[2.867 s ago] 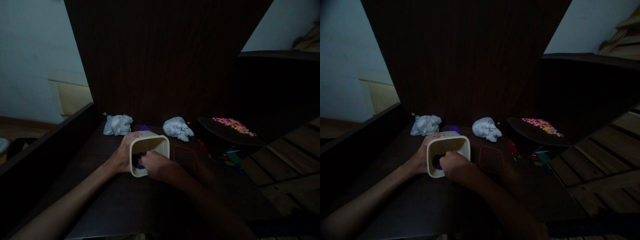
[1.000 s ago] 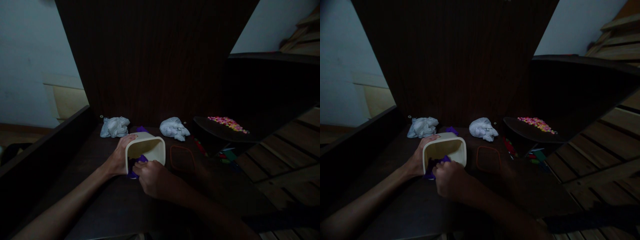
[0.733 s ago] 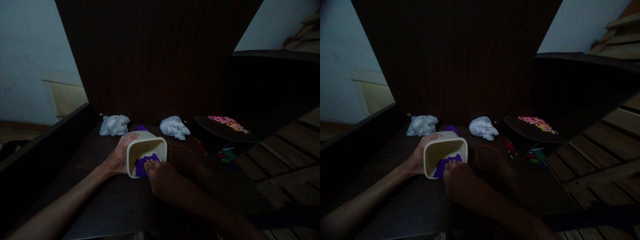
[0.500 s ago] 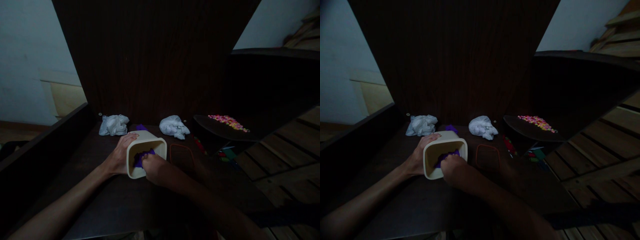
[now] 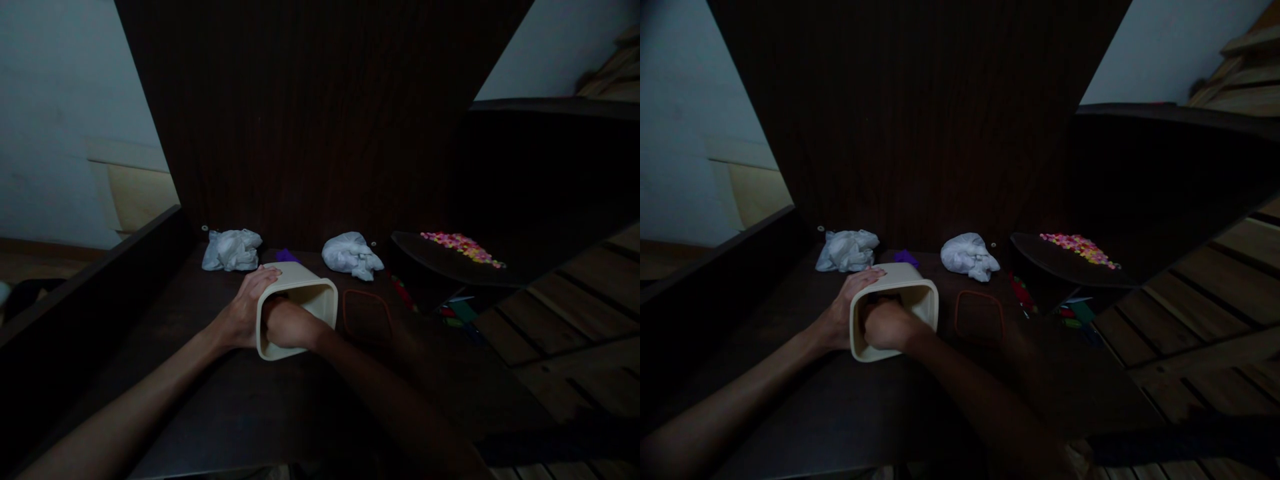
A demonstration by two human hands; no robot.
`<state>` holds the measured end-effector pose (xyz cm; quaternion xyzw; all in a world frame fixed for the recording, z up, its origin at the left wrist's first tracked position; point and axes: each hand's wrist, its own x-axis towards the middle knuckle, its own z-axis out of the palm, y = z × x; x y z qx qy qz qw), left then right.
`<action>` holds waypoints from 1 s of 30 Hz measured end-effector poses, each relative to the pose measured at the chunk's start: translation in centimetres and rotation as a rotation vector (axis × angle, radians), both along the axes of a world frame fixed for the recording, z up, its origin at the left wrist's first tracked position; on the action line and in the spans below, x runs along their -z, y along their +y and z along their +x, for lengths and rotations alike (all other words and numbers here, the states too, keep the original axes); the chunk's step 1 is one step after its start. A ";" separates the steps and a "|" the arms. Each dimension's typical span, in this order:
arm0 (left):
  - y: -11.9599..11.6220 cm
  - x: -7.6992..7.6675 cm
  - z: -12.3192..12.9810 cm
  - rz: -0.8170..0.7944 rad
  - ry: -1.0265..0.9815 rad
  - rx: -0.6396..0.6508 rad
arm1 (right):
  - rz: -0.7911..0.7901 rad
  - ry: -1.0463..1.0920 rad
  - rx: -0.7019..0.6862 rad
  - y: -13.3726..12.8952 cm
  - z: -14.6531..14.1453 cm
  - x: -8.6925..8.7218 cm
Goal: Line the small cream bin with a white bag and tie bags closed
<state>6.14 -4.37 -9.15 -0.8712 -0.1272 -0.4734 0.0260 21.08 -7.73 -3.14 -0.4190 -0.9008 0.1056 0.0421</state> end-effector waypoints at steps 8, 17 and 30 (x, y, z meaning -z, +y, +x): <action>-0.1 -0.2 -0.2 -0.010 0.002 -0.034 | 0.007 -0.055 -0.079 -4.7 1.1 -0.4; 0.0 -0.4 -0.1 -0.038 0.000 -0.032 | 0.059 -0.017 -0.014 -8.4 4.5 0.3; -0.2 -0.5 0.2 0.018 -0.005 0.002 | 0.023 -0.147 -0.033 -4.8 2.7 -0.2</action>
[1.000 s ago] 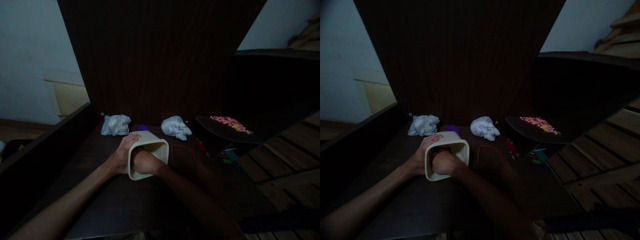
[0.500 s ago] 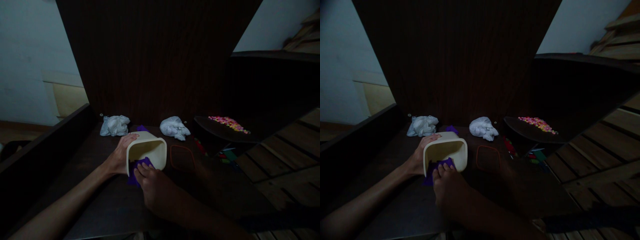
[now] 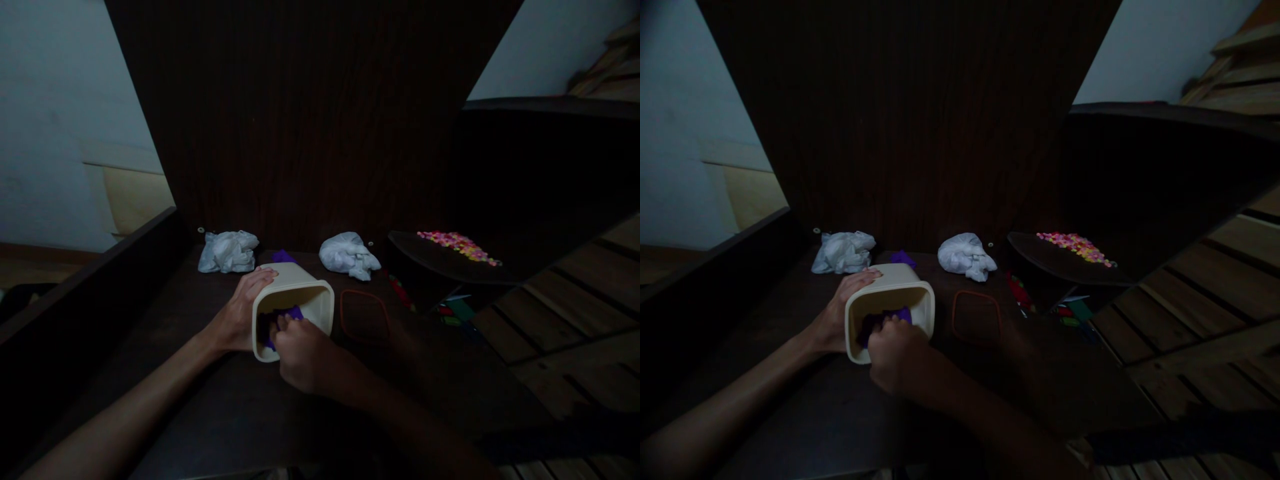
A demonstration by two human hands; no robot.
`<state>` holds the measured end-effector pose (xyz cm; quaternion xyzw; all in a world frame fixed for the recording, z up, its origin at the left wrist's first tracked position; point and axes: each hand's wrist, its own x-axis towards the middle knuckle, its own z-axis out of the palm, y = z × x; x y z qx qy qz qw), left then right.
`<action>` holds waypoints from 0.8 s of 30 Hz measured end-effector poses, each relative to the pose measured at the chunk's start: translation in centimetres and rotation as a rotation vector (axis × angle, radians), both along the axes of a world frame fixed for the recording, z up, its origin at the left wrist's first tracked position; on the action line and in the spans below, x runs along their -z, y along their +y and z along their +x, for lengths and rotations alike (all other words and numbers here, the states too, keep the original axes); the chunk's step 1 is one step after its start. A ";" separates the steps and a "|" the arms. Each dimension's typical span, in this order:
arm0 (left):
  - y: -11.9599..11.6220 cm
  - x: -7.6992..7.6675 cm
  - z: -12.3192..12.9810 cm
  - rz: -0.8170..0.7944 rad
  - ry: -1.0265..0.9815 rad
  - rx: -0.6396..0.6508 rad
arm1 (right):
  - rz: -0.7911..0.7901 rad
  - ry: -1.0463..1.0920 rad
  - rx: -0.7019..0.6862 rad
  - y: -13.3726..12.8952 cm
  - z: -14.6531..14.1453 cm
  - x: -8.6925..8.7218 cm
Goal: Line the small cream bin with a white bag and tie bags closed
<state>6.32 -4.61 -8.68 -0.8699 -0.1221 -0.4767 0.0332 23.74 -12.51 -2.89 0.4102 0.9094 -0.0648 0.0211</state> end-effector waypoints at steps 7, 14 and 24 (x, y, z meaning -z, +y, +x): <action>0.3 0.2 -0.1 -0.038 -0.042 -0.039 | 0.035 0.157 -0.060 -0.6 -0.6 1.0; 0.6 0.2 -0.3 -0.045 -0.040 -0.031 | 0.057 0.303 -0.091 -2.5 2.0 0.1; 0.1 -0.4 -0.4 -0.113 0.010 -0.023 | 0.242 0.225 0.019 -3.8 4.4 2.6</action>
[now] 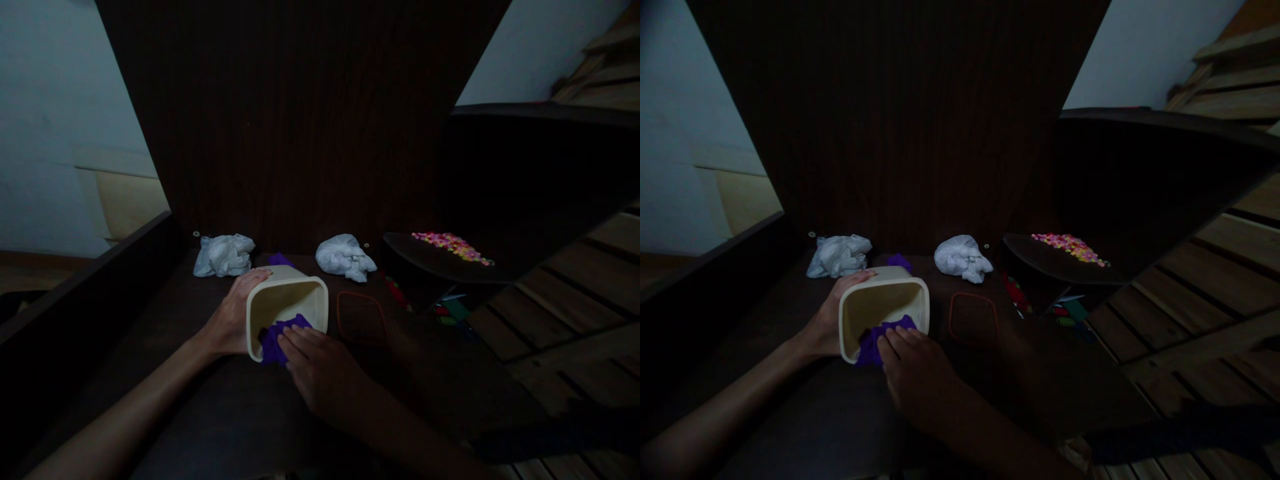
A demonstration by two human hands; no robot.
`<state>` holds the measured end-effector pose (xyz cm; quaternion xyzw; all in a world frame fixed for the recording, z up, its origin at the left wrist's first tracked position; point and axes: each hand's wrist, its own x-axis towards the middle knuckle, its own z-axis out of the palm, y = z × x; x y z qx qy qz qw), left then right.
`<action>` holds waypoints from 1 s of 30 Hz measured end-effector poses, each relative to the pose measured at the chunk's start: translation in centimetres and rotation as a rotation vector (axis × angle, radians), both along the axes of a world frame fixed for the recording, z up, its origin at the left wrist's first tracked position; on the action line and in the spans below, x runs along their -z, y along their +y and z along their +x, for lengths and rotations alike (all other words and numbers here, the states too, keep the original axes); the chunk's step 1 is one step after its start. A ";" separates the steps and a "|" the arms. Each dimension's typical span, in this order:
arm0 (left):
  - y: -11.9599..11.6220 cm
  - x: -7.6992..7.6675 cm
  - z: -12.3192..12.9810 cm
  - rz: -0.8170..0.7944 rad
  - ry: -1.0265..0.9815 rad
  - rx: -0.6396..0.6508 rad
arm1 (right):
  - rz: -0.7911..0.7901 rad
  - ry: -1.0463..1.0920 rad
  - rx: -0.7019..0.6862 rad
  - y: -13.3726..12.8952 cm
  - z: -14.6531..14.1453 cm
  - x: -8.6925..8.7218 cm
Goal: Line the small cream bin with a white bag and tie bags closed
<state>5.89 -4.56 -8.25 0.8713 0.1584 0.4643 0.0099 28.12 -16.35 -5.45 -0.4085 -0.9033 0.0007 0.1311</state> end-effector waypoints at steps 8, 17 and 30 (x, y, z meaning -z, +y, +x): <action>-0.4 -0.2 -0.5 -0.053 0.073 -0.066 | 0.063 -0.005 -0.033 1.0 0.0 1.5; -0.5 -0.4 -0.5 -0.101 0.068 -0.114 | 0.249 0.161 -0.106 2.8 -0.4 1.5; -0.9 0.5 0.7 0.096 -0.114 -0.208 | -0.008 0.442 0.055 3.7 -4.3 -1.1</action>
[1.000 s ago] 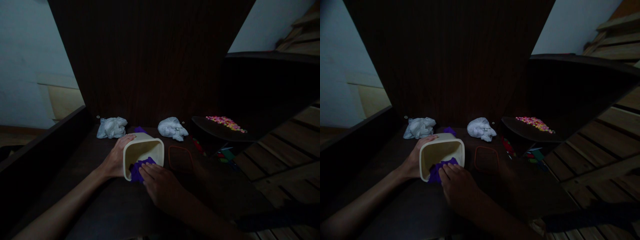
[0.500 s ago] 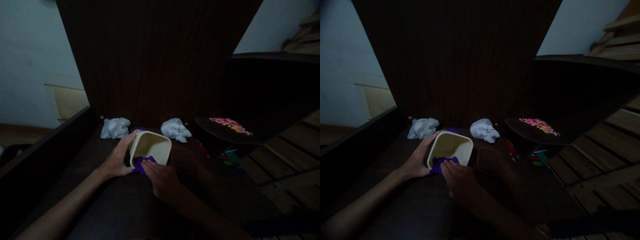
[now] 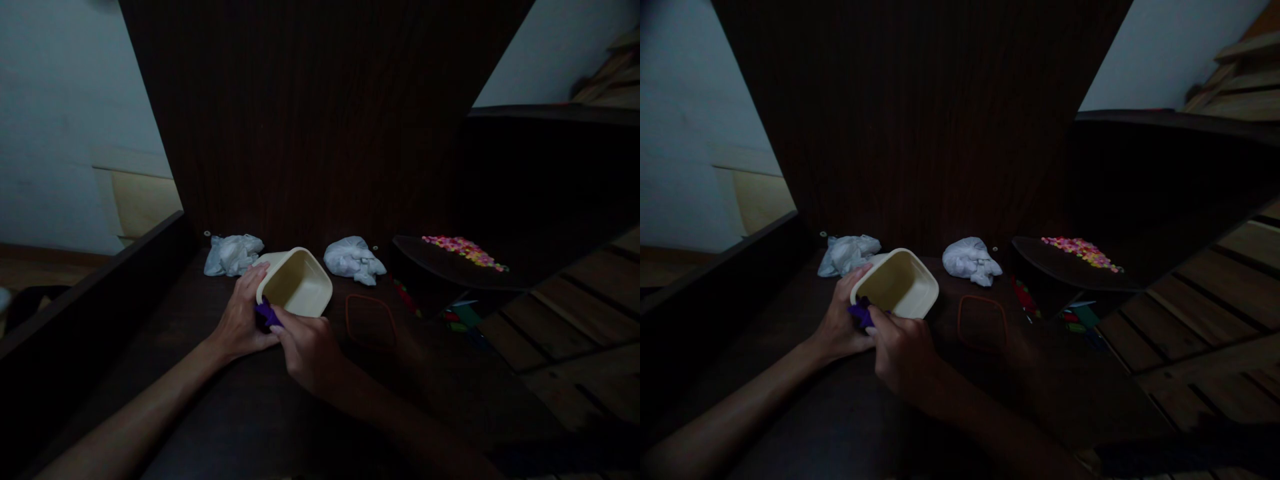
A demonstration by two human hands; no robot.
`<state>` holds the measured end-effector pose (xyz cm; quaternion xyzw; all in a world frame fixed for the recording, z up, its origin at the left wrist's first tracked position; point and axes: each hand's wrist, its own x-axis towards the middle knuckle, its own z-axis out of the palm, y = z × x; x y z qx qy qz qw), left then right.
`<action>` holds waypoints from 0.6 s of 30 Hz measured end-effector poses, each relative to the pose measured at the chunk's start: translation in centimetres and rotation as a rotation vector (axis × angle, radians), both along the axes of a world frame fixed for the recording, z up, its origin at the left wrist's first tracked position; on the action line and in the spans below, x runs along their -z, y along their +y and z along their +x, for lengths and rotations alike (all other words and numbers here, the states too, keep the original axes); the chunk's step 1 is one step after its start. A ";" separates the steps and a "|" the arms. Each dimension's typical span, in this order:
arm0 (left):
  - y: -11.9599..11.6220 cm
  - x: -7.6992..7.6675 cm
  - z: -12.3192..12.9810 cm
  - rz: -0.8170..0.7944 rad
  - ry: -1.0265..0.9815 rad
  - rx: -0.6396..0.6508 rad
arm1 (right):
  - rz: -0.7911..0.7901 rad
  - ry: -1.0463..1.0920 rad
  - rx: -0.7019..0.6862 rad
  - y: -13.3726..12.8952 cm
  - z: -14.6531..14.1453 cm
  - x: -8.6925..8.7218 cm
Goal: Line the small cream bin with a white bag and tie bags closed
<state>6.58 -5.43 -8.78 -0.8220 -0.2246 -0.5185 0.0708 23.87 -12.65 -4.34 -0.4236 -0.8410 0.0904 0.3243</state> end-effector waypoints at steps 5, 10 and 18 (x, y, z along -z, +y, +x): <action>0.8 1.1 -0.5 -0.032 -0.034 0.029 | -0.093 -0.060 0.000 -0.2 -1.5 -0.2; 1.3 1.5 -1.9 -0.120 -0.003 0.056 | -0.091 -0.137 -0.086 -0.7 -2.1 -0.4; 2.1 0.9 -2.0 -0.038 0.027 0.064 | -0.114 -0.457 -0.132 -1.9 -1.0 -1.2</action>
